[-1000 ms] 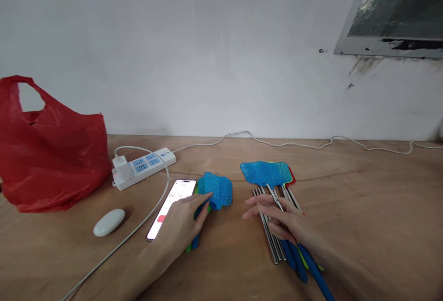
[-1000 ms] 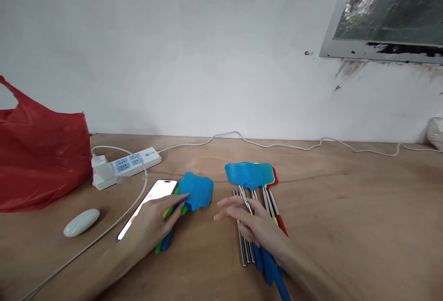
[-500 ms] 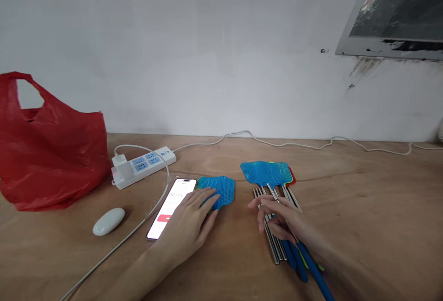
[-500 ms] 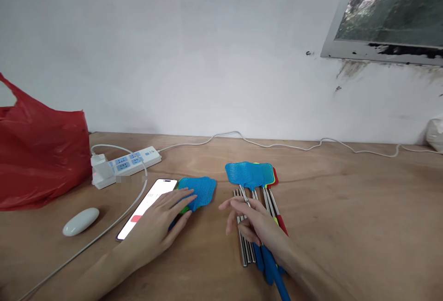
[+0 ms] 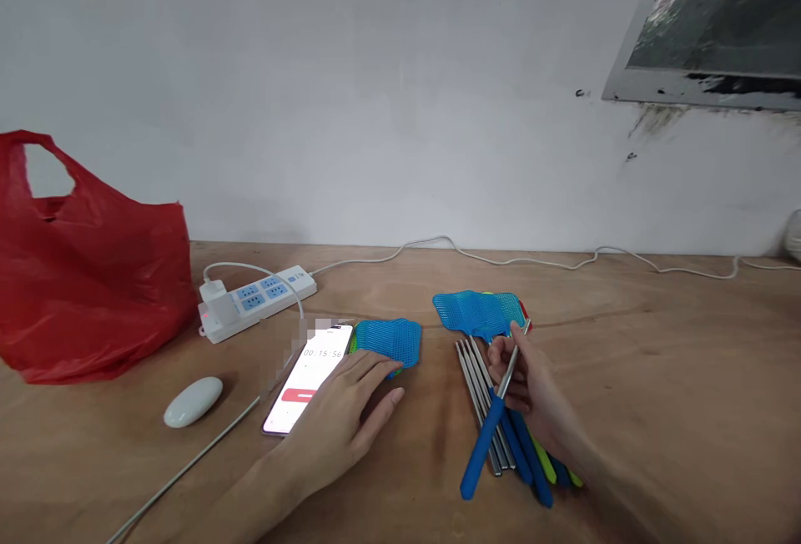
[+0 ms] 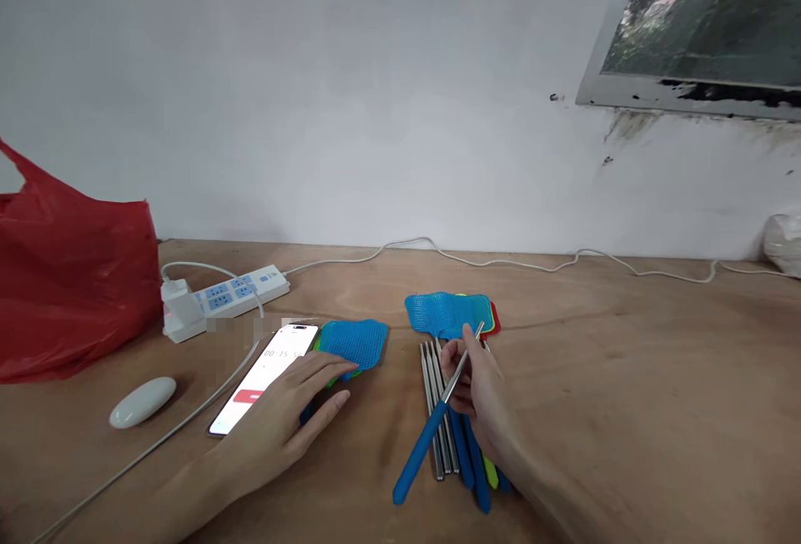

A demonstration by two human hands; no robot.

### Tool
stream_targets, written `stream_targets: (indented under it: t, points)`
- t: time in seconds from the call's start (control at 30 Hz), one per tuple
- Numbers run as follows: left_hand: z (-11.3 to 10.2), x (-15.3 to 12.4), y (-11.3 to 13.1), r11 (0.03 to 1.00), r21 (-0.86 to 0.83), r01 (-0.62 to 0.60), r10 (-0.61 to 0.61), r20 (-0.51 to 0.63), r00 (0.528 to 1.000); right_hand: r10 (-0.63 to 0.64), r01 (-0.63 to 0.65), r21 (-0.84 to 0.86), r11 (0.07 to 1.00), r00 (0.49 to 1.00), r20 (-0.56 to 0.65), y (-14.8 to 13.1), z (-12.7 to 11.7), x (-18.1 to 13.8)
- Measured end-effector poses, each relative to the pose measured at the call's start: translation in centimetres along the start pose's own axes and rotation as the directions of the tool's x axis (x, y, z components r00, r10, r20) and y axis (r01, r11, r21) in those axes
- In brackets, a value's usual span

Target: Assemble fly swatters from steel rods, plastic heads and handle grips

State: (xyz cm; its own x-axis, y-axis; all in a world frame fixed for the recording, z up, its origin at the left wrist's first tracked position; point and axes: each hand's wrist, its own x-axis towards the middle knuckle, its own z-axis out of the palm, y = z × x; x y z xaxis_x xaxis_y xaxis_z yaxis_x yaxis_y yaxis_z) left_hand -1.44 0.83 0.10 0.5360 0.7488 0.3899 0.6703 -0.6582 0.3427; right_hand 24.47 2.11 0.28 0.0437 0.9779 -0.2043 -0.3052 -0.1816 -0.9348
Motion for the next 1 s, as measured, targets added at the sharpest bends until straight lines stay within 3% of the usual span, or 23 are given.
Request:
stream_targets:
  t: [0.2,0.4,0.63,1.0]
  points:
    - [-0.4,0.0,0.9,0.987,-0.159,-0.035,0.046,0.064,0.997,-0.041,0.063,-0.11,0.992,0.981,0.191,0.4,0.5,-0.5]
    - [0.0,-0.2,0.8,0.959,-0.281,0.046,-0.012,0.124,0.992,0.057,0.048,-0.267,0.963,0.927,0.371,1.0,1.0,-1.0]
    - [0.4,-0.1,0.7,0.956,-0.264,0.126,-0.088,0.151,0.985,0.006,0.062,-0.202,0.977,0.948,0.32,1.5,0.9,-0.5]
    - [-0.1,0.0,2.1,0.94,-0.307,0.146,-0.081,0.214,0.973,-0.177,0.185,-0.03,0.982,0.969,0.172,2.4,1.9,-1.5]
